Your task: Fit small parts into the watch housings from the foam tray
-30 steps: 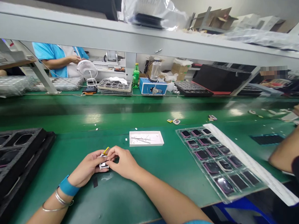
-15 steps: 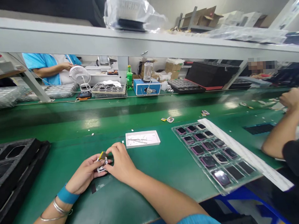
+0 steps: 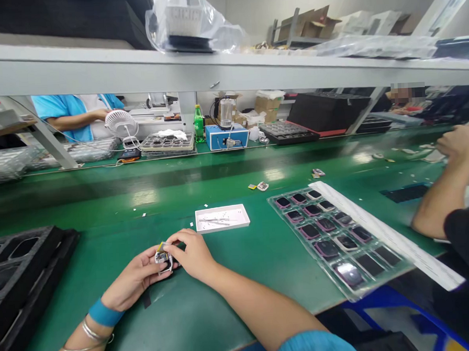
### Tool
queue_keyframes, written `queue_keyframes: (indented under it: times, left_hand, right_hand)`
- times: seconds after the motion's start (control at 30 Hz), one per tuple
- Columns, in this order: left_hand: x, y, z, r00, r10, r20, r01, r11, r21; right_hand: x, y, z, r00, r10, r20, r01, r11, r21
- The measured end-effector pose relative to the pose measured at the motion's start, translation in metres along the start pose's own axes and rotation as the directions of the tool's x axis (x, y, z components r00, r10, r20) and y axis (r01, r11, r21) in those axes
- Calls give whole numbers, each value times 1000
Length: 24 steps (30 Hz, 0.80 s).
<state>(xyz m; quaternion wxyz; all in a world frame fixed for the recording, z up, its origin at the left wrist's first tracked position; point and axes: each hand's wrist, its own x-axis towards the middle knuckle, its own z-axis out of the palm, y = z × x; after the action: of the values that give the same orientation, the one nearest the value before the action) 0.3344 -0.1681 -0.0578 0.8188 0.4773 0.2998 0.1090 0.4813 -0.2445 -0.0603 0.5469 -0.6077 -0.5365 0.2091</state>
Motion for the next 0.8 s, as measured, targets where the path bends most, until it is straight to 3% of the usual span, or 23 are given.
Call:
queue_keyframes:
  times: [0.23,0.37,0.5,0.57,0.67,0.73,0.8]
  left_hand:
    - [4,-2,3,993,2,-115,4,999,50]
    - [2,2,-1,994,-46,-100,29,985,-170]
    - [0,7,-4,996,-43,-82,16,952,-304]
    - [0,7,-5,994,-18,-107,-10,967,-254]
    - [0,6,-4,994,26,-106,-45,984,-172]
    - [0,5,-4,995,60,-85,-71,989,-130]
    - [1,3,-4,994,93,-60,-98,990,-97]
  right_hand:
    - [-5,2,5,986,-157,48,164,967,-195]
    - [-7,1,5,929,-337,154,370,835,-407]
    - [-8,-1,3,892,-376,253,453,744,-491]
    - [-8,0,3,900,-361,245,436,766,-473]
    - [-7,4,4,946,-280,163,321,879,-352]
    - [-7,8,6,983,-149,106,167,970,-177]
    - [-5,14,9,989,19,146,-27,998,53]
